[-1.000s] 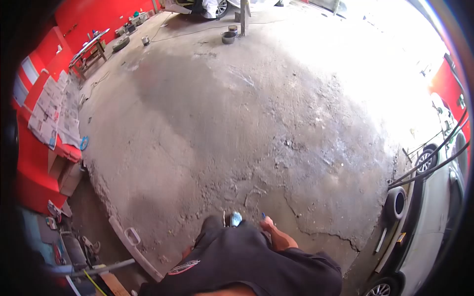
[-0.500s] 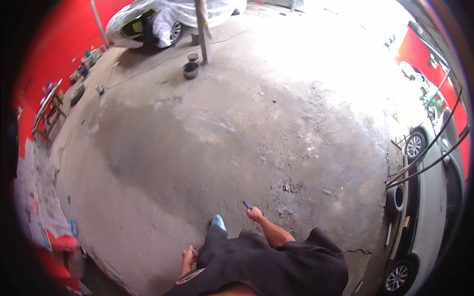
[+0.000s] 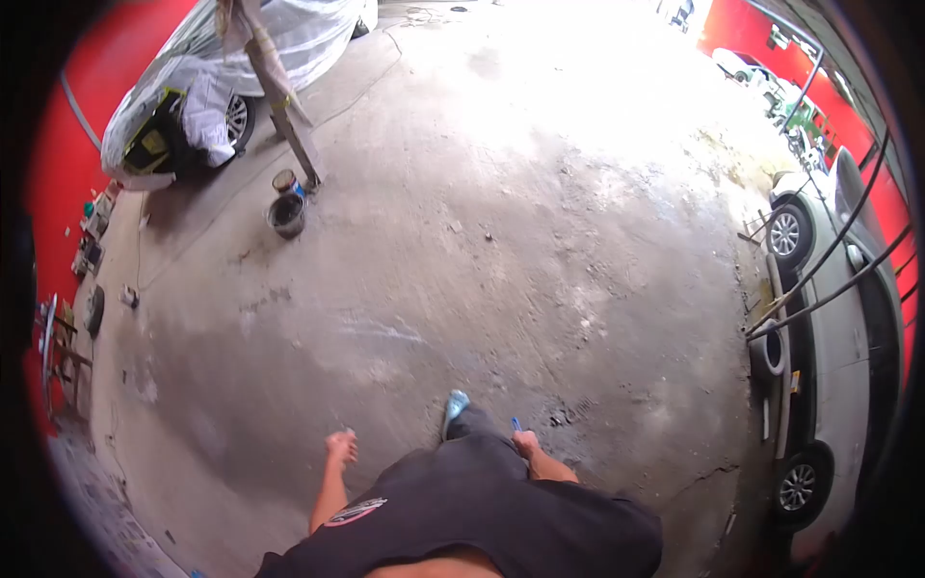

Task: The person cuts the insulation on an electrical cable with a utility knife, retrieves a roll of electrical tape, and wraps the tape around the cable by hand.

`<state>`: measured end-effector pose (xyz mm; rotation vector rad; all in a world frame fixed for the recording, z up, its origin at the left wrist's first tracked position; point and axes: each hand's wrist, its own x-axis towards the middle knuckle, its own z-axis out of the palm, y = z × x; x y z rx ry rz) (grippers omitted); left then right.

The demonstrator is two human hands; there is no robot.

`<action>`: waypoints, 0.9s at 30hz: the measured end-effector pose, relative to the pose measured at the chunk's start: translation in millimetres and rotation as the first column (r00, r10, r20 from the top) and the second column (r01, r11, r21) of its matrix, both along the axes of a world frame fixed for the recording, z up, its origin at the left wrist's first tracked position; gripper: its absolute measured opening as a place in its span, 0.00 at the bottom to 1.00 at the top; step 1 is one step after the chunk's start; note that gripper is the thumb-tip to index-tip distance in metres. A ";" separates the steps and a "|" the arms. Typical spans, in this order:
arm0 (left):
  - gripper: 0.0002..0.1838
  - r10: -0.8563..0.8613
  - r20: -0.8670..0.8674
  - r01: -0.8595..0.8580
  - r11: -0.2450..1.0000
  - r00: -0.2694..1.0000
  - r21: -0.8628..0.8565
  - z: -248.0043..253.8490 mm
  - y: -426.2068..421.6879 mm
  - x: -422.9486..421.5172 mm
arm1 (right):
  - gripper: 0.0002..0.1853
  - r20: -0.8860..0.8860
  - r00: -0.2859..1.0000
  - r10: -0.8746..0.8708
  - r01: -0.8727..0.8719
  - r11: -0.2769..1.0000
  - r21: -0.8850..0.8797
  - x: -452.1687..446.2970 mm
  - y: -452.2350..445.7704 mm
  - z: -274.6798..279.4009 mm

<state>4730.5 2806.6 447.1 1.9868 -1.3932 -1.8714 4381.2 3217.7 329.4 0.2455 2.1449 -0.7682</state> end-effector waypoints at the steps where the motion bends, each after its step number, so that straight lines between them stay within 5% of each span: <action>1: 0.15 -0.074 0.053 0.071 0.995 0.996 0.071 2.2 -4.0 -24.1 | 0.18 0.043 0.998 -0.040 0.041 0.999 -0.013 -22.9 -35.4 9.4; 3: 0.23 -0.229 0.184 0.205 0.968 0.956 0.142 -22.9 -11.6 -58.0 | 0.17 0.123 0.986 -0.112 0.114 0.993 -0.010 -72.2 -89.4 42.5; 4: 0.22 -0.385 0.333 0.435 0.896 0.861 -0.089 -32.8 -16.0 -75.7 | 0.18 0.143 0.985 -0.096 0.109 0.991 -0.083 -100.4 -108.1 10.9; 5: 0.21 -0.404 0.369 0.462 0.883 0.837 -0.081 -39.0 -22.9 -92.1 | 0.16 0.143 0.985 -0.094 0.113 0.985 -0.128 -126.3 -136.4 21.2; 9: 0.18 -0.375 0.349 0.341 0.927 0.859 0.158 -62.8 -103.0 -178.1 | 0.13 0.108 0.993 -0.047 0.068 0.976 -0.205 -244.8 -288.4 56.7; 16: 0.14 -0.377 0.342 0.307 0.921 0.861 0.241 -86.4 -358.2 -376.2 | 0.14 0.224 0.975 -0.005 0.066 0.962 -0.267 -455.8 -501.1 37.9; 19: 0.12 -0.179 0.170 0.110 0.930 0.969 0.349 -66.9 -503.5 -507.8 | 0.14 0.167 0.985 -0.046 0.094 0.952 -0.293 -555.0 -591.1 105.6; 23: 0.14 -0.273 -0.025 0.271 0.961 0.962 -0.048 41.8 -683.8 -722.4 | 0.16 0.010 0.990 -0.143 0.138 0.932 -0.334 -679.6 -714.2 153.2; 27: 0.18 -0.375 -0.024 0.350 0.884 0.927 -0.311 107.5 -822.3 -912.7 | 0.17 -0.051 0.972 -0.230 0.195 0.905 -0.378 -787.2 -808.1 147.0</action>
